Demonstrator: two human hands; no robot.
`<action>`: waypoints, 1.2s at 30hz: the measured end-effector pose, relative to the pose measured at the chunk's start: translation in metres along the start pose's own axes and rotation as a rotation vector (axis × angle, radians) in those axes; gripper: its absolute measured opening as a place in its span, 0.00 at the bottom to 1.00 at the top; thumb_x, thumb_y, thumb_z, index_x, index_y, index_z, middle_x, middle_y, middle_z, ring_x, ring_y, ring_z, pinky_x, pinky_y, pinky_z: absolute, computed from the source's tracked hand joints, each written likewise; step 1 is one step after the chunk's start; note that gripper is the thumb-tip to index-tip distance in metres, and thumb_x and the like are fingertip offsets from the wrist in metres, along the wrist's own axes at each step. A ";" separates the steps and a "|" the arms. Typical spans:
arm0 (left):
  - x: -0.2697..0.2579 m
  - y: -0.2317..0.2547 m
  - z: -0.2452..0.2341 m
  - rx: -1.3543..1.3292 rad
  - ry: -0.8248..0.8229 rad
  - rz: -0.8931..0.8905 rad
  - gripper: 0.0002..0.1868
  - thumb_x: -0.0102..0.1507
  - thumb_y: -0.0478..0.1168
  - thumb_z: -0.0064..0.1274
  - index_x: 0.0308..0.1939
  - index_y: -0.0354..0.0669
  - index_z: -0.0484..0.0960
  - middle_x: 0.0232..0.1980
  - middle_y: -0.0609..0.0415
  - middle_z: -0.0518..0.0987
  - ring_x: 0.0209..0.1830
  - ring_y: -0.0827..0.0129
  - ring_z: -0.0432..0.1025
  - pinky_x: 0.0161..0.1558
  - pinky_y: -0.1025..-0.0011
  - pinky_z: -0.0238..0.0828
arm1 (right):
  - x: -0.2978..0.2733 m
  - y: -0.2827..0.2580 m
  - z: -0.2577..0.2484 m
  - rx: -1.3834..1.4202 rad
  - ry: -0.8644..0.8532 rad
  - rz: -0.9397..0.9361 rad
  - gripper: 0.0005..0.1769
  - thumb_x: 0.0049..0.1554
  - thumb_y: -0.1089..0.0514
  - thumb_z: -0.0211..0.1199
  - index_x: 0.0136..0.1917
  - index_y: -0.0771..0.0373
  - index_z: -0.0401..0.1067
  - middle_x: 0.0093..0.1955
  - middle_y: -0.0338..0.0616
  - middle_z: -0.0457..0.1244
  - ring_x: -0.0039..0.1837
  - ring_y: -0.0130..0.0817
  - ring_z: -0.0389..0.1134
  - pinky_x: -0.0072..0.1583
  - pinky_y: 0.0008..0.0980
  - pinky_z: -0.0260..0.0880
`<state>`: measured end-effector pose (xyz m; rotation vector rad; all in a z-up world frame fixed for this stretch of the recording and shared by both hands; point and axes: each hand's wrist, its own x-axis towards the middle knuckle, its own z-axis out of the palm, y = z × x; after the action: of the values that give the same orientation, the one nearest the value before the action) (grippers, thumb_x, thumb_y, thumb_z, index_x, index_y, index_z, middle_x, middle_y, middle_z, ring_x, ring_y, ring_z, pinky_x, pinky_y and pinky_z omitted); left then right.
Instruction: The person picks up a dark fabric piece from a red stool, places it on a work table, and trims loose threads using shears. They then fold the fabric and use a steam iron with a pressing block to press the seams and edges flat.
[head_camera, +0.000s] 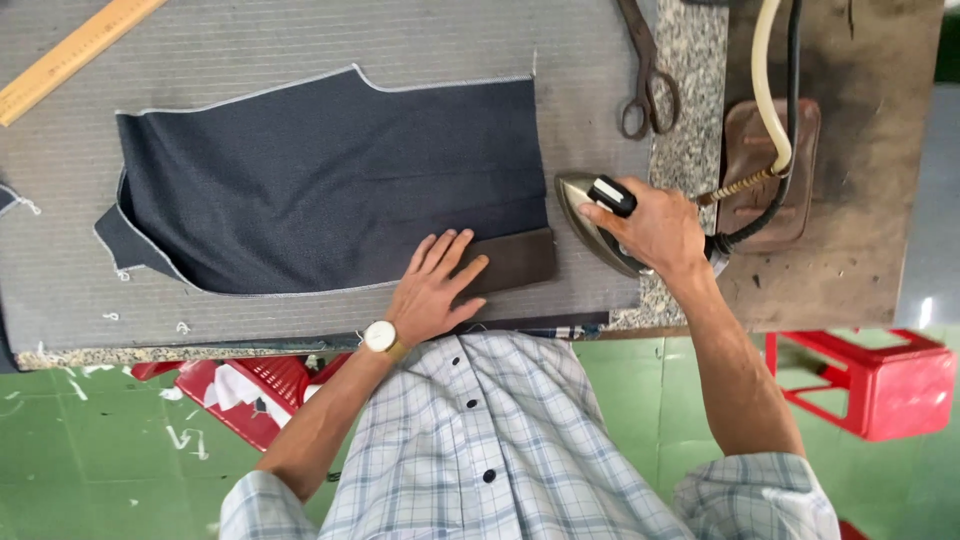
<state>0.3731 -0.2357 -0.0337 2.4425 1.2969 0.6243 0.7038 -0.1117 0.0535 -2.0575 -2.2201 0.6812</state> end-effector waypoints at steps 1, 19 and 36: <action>-0.004 -0.003 -0.006 0.011 0.025 -0.055 0.28 0.66 0.55 0.53 0.67 0.52 0.76 0.77 0.39 0.63 0.76 0.47 0.58 0.74 0.44 0.49 | 0.003 0.002 0.001 0.003 -0.007 0.009 0.28 0.55 0.28 0.70 0.56 0.48 0.80 0.35 0.52 0.70 0.44 0.54 0.75 0.47 0.45 0.75; -0.090 -0.048 -0.052 0.172 0.134 -0.404 0.19 0.73 0.49 0.45 0.58 0.42 0.83 0.63 0.45 0.79 0.69 0.55 0.69 0.70 0.56 0.60 | 0.072 -0.140 -0.039 -0.230 -0.441 -0.472 0.26 0.53 0.29 0.65 0.57 0.44 0.78 0.44 0.50 0.73 0.52 0.52 0.75 0.57 0.46 0.75; -0.085 -0.048 -0.055 0.162 0.093 -0.473 0.17 0.71 0.50 0.49 0.58 0.46 0.81 0.66 0.53 0.76 0.70 0.58 0.67 0.68 0.56 0.58 | 0.135 -0.201 -0.001 -0.292 -0.154 -0.630 0.27 0.61 0.33 0.61 0.60 0.56 0.74 0.39 0.56 0.71 0.43 0.52 0.76 0.44 0.50 0.78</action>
<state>0.2694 -0.2767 -0.0286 2.1181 1.9438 0.5224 0.4988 0.0128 0.0874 -1.2667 -2.9727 0.4832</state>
